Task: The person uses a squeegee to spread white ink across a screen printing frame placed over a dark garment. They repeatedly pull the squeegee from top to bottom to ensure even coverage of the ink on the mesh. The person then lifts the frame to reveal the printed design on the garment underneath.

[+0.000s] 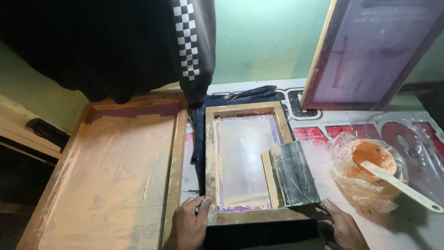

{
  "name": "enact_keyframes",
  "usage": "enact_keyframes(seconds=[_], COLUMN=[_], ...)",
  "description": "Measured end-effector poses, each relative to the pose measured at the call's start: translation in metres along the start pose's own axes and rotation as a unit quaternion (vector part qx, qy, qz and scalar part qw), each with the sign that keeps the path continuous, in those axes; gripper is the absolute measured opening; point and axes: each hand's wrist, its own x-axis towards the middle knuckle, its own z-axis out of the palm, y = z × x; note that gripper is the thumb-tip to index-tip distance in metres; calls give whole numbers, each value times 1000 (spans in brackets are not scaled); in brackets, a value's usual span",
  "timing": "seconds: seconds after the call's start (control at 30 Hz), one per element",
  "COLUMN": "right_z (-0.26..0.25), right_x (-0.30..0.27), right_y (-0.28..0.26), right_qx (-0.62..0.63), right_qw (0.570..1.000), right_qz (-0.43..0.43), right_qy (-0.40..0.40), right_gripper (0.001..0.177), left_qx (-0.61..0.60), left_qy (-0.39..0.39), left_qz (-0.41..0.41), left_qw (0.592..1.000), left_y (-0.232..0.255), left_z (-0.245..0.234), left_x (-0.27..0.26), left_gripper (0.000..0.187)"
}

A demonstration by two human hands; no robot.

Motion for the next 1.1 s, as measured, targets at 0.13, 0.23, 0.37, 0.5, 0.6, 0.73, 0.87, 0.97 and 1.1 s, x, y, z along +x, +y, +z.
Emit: enact_keyframes(seconds=[0.13,0.23,0.37,0.5,0.6,0.73,0.87,0.97,1.1], right_z=[-58,-26,-38,-37,-47,-43,-40,-35,-18], right_x=[108,29,42,63,86,76,83,76,30], right_y=[80,19,36,76,91,84,95,91,57], right_qx=[-353,-93,66,131,129,71,97,49,84], right_qw=[852,986,996,981,977,980,971,975,987], right_qz=[-378,-125,-13,-94,-116,-133,-191,-206,-134], right_qy=[-81,-52,-56,-111,-126,-128,-108,-62,-16], right_gripper=[50,51,45,60,73,74,78,82,63], left_qx=[-14,-35,-56,-62,-123,-100,-204,-250,-297], left_qy=[-1,-41,-13,-39,-64,-87,-85,-87,-85], left_qz=[-5,-94,-69,-128,-167,-164,-165,-149,-148], left_qw=[1000,994,996,989,976,978,961,953,940], left_y=[24,41,37,43,53,50,31,8,7], left_z=[-19,-33,-31,-38,-45,-40,-24,-10,-10], left_x=[3,1,-1,-1,-6,-3,-1,7,8], left_gripper=[47,44,40,39,34,32,29,27,24])
